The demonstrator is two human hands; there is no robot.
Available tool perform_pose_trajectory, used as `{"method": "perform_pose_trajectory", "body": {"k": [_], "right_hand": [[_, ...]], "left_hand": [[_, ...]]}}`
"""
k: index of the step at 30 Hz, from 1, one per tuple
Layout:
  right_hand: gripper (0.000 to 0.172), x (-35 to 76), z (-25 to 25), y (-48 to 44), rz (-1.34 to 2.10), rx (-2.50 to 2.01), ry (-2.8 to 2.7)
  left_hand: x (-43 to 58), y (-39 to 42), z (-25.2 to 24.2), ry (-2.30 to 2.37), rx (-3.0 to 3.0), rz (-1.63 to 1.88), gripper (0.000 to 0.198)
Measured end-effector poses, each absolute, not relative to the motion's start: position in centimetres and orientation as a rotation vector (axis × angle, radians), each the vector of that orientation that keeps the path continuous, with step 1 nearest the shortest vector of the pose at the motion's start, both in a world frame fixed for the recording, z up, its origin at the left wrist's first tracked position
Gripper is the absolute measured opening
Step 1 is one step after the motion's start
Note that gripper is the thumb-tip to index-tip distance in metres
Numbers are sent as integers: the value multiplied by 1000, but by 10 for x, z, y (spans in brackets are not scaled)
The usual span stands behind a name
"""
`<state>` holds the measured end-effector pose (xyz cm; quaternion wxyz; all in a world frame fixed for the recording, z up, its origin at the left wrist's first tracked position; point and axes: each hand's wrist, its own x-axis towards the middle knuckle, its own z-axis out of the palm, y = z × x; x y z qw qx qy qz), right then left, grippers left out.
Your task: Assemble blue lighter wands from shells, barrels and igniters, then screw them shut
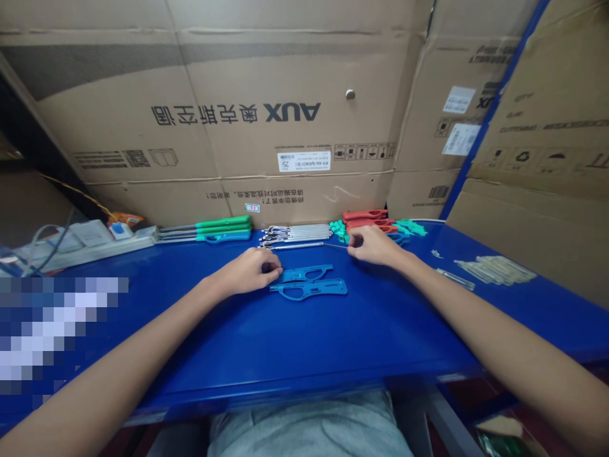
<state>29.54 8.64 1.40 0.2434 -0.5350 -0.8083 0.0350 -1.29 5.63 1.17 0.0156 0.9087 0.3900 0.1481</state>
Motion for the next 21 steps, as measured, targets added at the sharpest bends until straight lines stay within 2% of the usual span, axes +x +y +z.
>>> {"method": "perform_pose_trajectory", "body": {"k": [21], "right_hand": [[10,296,8,89,77,-1508,-2211]], "left_hand": [[-12,56,13,1184,2831,469,23]]}}
